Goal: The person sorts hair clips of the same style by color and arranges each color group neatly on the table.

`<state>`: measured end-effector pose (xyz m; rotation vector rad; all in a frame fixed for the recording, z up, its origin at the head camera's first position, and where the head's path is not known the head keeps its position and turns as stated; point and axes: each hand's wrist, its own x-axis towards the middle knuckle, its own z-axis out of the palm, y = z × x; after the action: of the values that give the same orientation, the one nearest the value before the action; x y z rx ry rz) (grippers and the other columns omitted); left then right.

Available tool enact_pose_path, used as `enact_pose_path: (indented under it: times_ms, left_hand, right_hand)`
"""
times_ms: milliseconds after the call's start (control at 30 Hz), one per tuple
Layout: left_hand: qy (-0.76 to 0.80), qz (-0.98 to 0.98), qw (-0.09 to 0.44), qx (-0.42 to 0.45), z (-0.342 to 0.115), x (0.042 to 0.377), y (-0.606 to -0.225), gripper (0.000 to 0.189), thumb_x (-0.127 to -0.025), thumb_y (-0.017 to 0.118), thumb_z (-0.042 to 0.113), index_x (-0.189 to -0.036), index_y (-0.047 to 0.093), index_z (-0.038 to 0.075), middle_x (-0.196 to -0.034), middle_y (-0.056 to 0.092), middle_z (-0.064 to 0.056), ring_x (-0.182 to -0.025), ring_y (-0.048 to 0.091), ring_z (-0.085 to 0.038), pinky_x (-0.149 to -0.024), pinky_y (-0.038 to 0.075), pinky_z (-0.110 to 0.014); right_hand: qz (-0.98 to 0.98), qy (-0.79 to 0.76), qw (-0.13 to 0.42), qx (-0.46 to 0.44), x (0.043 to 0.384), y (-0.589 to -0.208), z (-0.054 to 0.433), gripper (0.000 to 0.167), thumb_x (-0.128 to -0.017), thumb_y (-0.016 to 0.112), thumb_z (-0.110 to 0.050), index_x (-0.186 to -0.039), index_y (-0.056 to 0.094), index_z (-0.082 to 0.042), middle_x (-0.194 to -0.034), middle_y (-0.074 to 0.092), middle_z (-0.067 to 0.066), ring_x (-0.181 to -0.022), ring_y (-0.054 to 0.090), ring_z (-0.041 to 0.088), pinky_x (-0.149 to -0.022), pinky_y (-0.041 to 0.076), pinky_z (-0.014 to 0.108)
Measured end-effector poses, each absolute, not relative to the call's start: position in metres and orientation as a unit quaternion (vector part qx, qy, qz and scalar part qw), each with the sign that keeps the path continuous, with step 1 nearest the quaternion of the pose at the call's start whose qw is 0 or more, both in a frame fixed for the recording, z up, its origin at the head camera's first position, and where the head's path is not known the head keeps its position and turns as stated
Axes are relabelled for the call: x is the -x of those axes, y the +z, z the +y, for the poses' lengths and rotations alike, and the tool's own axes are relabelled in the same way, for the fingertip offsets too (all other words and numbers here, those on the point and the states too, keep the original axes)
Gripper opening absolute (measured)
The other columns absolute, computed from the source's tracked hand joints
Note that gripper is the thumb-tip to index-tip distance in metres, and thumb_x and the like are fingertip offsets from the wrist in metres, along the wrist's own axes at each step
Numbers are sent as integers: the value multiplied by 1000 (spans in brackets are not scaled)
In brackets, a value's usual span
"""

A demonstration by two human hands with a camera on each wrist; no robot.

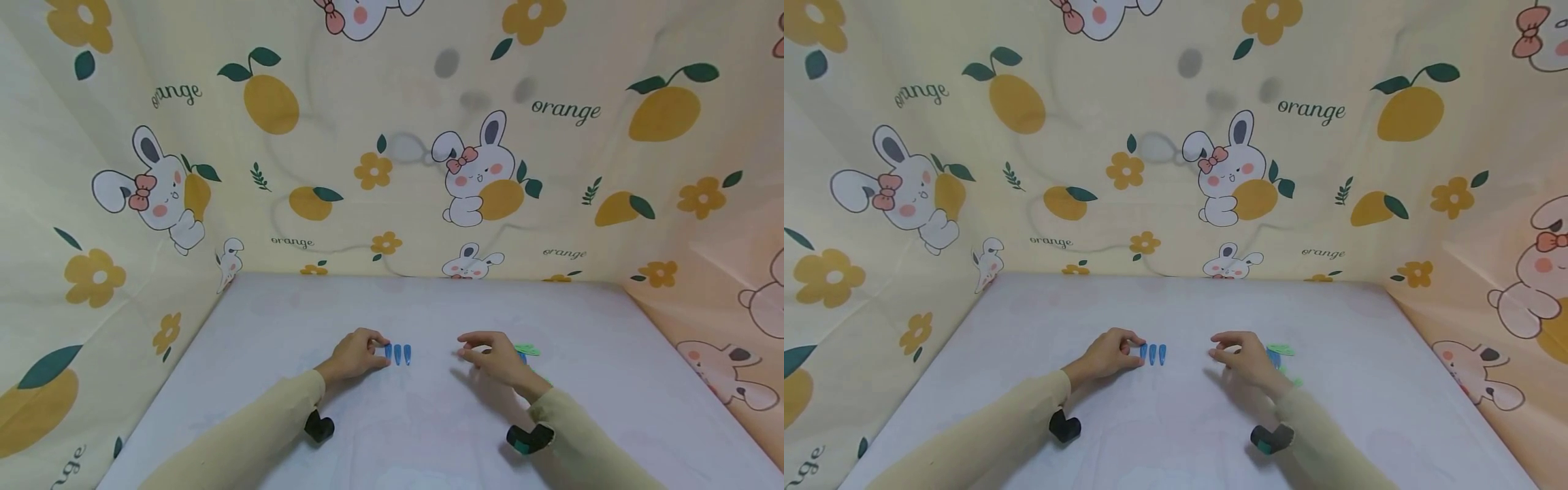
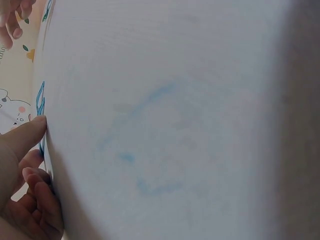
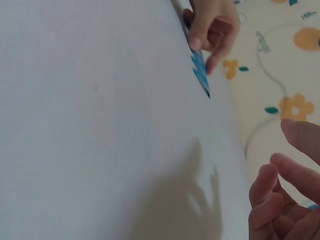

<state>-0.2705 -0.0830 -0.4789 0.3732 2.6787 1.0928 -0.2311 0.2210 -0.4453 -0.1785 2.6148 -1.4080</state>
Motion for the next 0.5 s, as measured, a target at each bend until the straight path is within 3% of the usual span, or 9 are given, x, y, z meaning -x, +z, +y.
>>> enact_pose_path:
  times_ms: [333,500]
  left_hand:
    - [379,909,116,-129,-84,271,-480,40,-86,81,25,-123,71,13,-67,47,3,-62,43,-12,-58,34,-24]
    - [379,909,115,-132,-83,270,-479,40,-86,81,26,-122,71,12,-67,48,3,-62,44,-12,-58,34,-24]
  right_hand:
    - [881,-461,90,57,227,-442,260,41,-98,68,-24,-131,64,0,-122,66,19,-74,63,20,-54,43,24]
    - [885,-454,84,62,222,-435,276,42,-100,65,-25,-133,63,0,-119,66,20,-74,61,20,-52,44,25]
